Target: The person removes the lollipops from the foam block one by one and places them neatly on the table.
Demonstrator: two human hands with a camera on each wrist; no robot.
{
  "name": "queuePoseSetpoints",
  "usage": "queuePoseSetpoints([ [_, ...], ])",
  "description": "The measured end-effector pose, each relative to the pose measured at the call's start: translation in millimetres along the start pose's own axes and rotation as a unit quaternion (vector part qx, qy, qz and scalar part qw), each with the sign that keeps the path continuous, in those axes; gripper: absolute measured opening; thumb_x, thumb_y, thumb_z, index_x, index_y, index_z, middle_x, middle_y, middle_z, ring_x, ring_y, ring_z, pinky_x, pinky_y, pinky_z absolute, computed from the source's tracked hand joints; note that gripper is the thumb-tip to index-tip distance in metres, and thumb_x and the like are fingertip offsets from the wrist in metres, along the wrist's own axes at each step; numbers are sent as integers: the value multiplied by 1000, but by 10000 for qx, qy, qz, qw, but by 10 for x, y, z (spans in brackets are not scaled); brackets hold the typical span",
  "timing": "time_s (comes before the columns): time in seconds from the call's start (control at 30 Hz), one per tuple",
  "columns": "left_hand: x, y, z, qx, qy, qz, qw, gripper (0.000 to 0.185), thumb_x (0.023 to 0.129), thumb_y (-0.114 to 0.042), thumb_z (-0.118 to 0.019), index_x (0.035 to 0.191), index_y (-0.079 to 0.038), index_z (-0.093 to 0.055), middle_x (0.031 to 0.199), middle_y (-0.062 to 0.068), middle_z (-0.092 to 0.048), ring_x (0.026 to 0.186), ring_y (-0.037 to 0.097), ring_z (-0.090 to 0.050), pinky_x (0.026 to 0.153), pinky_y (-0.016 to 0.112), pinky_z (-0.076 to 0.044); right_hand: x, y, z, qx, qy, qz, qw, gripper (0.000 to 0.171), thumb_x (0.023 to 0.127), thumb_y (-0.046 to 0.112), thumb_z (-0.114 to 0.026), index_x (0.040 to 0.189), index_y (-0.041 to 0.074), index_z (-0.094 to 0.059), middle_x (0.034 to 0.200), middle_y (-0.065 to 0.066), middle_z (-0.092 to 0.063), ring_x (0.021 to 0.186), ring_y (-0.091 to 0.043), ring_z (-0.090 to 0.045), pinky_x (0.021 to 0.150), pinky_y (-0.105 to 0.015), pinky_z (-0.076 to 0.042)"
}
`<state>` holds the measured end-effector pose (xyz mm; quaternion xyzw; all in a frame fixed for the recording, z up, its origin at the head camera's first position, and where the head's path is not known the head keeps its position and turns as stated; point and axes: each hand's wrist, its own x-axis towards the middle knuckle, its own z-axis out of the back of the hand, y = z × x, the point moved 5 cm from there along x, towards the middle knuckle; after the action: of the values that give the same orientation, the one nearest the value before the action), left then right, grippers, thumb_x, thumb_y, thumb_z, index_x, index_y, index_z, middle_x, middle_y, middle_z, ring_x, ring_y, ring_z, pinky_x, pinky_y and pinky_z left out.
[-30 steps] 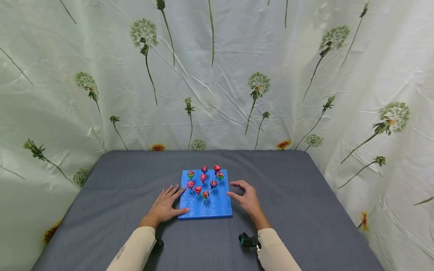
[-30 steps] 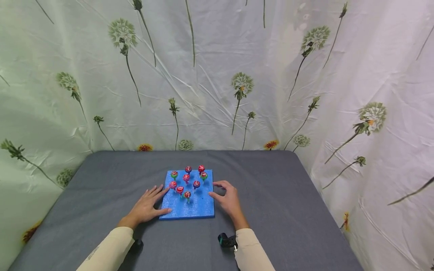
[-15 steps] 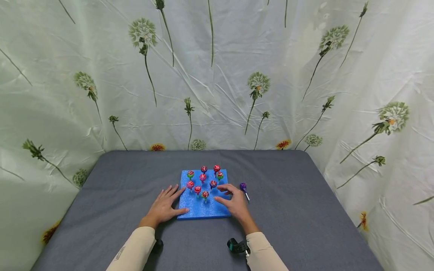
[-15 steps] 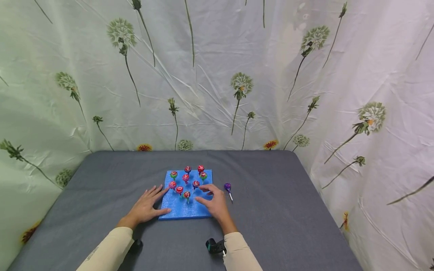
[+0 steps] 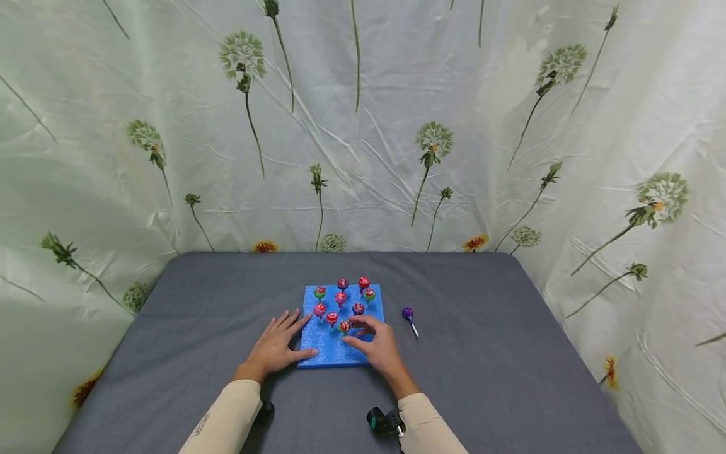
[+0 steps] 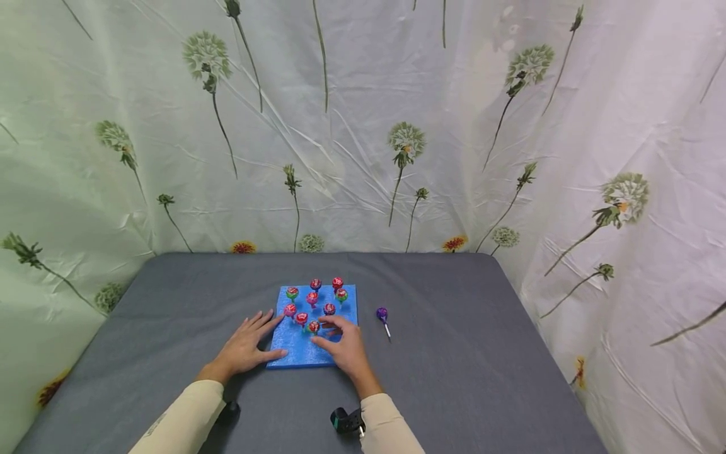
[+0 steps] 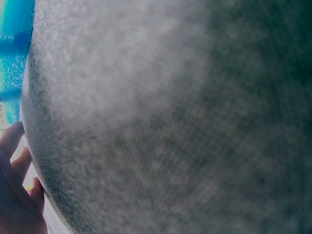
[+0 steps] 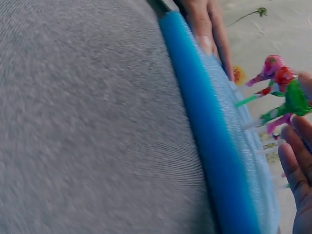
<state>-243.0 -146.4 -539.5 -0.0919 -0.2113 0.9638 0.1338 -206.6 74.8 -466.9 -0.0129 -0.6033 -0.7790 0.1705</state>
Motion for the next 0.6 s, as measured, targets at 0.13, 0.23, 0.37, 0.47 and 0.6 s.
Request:
queuePoseSetpoints([
  [0.13, -8, -11, 12, 2, 10, -18, 10000, 90, 78, -65, -65, 149, -17, -37, 155, 18, -28, 144, 42, -16, 115, 59, -9, 0, -24, -61, -19, -24, -36, 10000, 37, 85, -1, -70, 118, -12, -59, 113, -25, -64, 104, -43, -60, 88, -57, -48],
  [0.23, -4, -6, 15, 33, -6, -3, 10000, 90, 78, -65, -65, 149, -17, -37, 155, 18, -29, 144, 42, -17, 115, 58, -9, 8, -32, -92, 11, -153, -61, 9999, 37, 86, 1, -70, 118, -12, -59, 113, -24, -65, 103, -40, -61, 87, -56, -49],
  [0.37, 0, -9, 25, 55, -32, 7, 10000, 90, 78, -65, -65, 149, -16, -38, 155, 18, -29, 144, 42, -17, 115, 58, -9, 25, -26, -121, 32, -323, -154, 9994, 36, 86, 2, -70, 117, -12, -60, 112, -22, -65, 101, -37, -61, 87, -54, -50],
  [0.47, -3, -13, 29, 46, -79, -16, 10000, 90, 78, -65, -65, 149, -16, -39, 155, 18, -30, 143, 42, -18, 115, 58, -10, 29, -17, -137, -11, -411, -185, 9990, 34, 87, 2, -70, 116, -12, -61, 110, -22, -65, 100, -38, -61, 87, -55, -50],
  [0.6, -10, -6, 10, 45, -96, -12, 9999, 91, 77, -65, -66, 149, -17, -39, 154, 18, -30, 143, 42, -19, 115, 58, -10, 15, -10, -148, -45, -476, -243, 9986, 31, 87, 1, -69, 114, -12, -62, 108, -23, -66, 98, -41, -61, 87, -57, -48],
])
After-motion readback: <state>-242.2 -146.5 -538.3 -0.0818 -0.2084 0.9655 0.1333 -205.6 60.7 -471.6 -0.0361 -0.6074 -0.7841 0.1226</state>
